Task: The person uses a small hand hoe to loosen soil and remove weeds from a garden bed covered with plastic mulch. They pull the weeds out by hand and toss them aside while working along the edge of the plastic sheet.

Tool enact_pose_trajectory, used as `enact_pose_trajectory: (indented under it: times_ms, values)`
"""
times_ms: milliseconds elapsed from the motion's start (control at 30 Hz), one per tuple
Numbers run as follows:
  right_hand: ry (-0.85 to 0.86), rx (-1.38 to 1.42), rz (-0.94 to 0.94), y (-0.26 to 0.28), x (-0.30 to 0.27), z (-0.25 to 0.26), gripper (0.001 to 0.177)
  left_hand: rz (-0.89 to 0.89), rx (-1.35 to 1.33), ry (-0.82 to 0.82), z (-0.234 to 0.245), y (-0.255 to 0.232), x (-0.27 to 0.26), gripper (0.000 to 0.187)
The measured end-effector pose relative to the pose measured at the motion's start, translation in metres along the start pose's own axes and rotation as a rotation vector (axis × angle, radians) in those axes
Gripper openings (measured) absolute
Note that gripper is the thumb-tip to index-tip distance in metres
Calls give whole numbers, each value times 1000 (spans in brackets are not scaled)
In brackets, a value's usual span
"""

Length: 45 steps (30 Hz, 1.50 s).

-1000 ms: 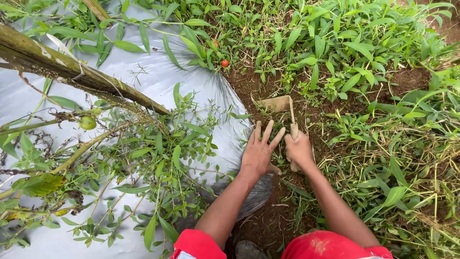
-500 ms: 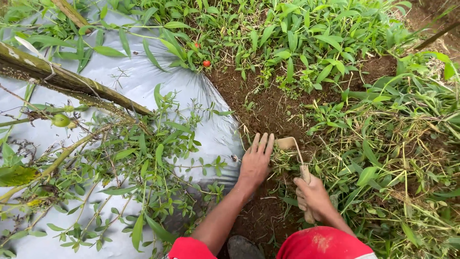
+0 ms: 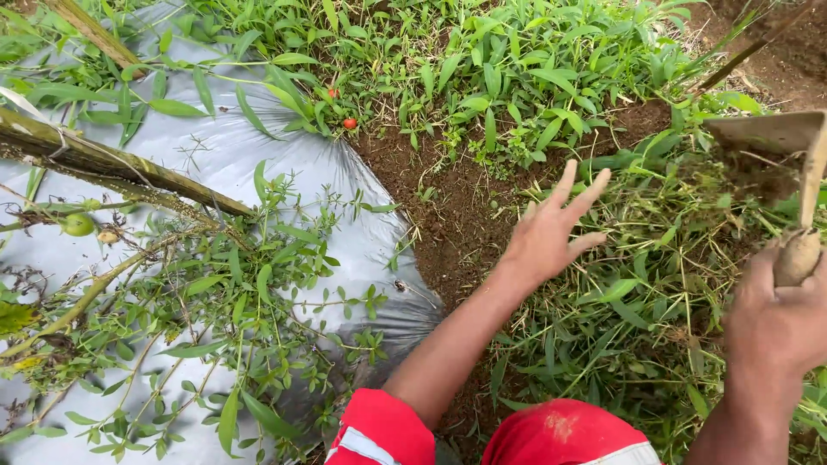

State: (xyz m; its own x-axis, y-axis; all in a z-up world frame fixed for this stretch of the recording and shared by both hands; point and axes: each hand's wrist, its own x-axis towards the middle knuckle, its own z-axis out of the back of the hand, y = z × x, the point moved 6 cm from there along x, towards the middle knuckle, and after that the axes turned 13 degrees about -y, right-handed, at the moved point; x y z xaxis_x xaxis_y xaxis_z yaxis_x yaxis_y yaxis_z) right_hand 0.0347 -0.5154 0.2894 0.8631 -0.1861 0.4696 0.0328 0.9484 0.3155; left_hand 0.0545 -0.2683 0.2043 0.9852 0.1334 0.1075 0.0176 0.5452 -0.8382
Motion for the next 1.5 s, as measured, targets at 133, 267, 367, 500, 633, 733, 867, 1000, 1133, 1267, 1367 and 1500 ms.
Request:
enact_pose_trajectory:
  times_ms: [133,267,367,500,633,733,867,1000,1133,1267,1367,1500]
  values:
    - [-264,368,16,-26,-21,-30,28,-20,504,-264,59,113,-14,96]
    - [-64,608,-218,-46,-29,-91,19,299,800,190,122,198,-38,155]
    - [114,987,-612,-13,-33,-102,26,280,763,212,144,227,-34,139]
    - [170,891,-673,-6,-31,-105,29,266,707,179,136,242,-12,114]
    - [160,891,-651,-5,-30,-121,30,259,755,129,108,254,13,122]
    - [155,883,-621,-7,-29,-129,31,288,731,31,95,254,22,112]
    - [149,861,-588,-10,-29,-135,29,92,555,-136,84,254,25,49]
    - [138,840,-581,-6,-31,-133,33,112,551,-145,83,265,20,32]
    - [139,858,-605,1,-30,-128,30,454,12,-511,111,288,12,39]
    - [161,872,-606,-6,-30,-129,28,892,-178,-737,136,277,-22,82]
    - [172,837,-609,-12,-28,-130,19,1039,-370,-820,124,232,-44,81]
    - [159,805,-633,-16,-31,-127,10,812,-303,-760,56,165,-52,67]
